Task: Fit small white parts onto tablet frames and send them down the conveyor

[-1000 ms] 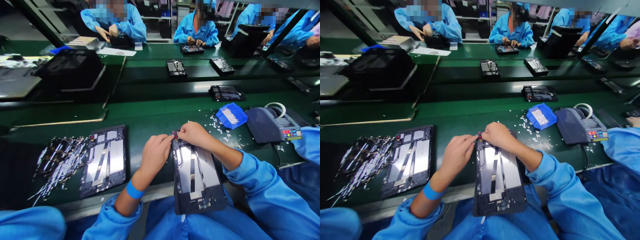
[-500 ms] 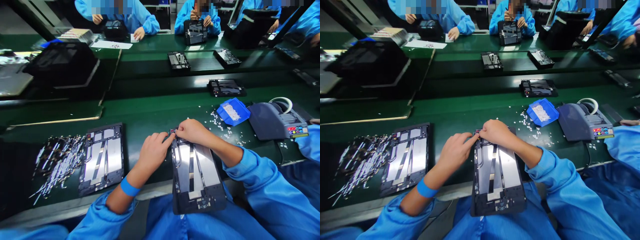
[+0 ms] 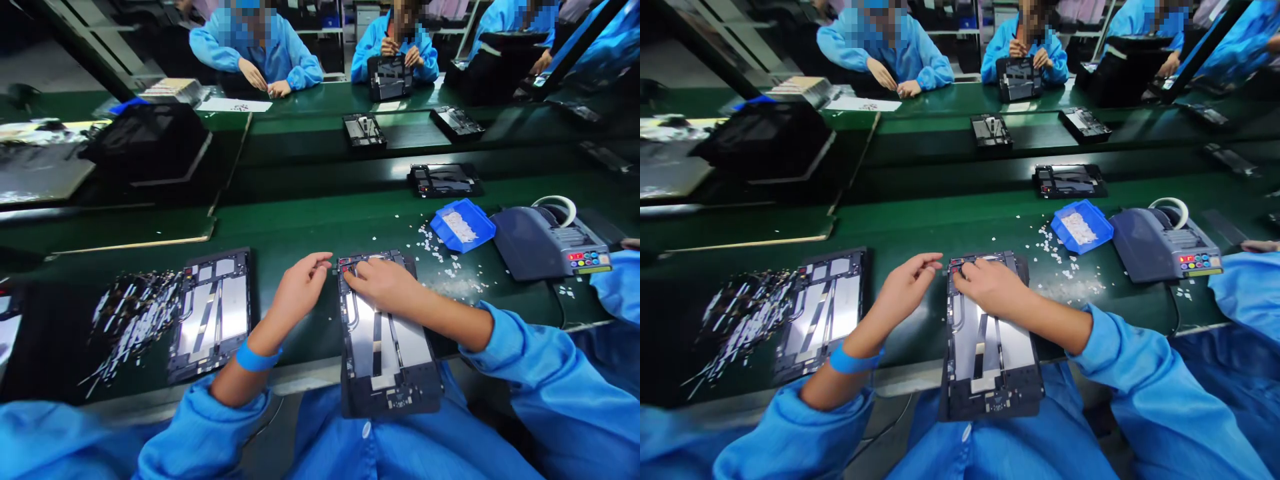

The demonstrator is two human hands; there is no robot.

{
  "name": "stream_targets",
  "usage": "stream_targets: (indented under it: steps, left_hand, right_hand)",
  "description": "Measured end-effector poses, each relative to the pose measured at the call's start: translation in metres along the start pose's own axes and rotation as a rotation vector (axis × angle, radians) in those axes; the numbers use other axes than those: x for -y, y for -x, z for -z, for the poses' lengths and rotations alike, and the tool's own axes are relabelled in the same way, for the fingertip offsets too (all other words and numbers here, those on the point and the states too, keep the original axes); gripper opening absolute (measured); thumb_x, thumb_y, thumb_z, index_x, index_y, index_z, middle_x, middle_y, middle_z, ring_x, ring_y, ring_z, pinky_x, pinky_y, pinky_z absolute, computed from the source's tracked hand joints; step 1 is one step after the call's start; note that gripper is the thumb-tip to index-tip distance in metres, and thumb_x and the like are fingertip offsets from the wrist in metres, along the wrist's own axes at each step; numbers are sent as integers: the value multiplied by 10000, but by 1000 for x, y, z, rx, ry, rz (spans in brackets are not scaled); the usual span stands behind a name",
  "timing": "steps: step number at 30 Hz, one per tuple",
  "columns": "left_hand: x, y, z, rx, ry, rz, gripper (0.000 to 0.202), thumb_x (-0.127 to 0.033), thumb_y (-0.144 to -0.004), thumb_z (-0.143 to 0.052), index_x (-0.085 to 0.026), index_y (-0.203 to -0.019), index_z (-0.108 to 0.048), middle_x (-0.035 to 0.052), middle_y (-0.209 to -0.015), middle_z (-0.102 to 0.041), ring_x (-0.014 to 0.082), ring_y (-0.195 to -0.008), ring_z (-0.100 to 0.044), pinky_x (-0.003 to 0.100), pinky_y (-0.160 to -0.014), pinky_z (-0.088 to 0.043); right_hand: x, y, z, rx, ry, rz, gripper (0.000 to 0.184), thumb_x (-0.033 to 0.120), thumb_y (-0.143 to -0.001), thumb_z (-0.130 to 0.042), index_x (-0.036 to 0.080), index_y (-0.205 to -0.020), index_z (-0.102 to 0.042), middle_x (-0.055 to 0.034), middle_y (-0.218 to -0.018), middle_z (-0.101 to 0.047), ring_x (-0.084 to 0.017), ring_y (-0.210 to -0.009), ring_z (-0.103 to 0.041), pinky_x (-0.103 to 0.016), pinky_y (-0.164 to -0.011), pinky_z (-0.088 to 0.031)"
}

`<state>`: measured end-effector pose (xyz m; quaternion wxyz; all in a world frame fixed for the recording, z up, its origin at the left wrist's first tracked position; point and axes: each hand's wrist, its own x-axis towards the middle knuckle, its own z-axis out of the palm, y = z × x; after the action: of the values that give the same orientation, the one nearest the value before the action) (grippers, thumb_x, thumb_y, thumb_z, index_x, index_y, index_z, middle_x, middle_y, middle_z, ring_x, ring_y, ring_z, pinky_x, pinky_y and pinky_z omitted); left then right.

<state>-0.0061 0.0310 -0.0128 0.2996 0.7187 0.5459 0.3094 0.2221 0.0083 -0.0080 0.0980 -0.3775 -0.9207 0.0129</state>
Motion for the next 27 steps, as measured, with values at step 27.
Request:
stream_targets:
  steps: [27]
  left_hand:
    - [9,-57,-13,419,215,295,512,-744,-638,-697,-268,-596,-513,29,-537,-535,202,-506,-479,308,-440,-356]
  right_hand:
    - [-109,253,15,-1418,-825,-1452,239,375,-797,-770,191,-876,-640,56,-660,-614,-87,-539,-548,-178,-482,-413]
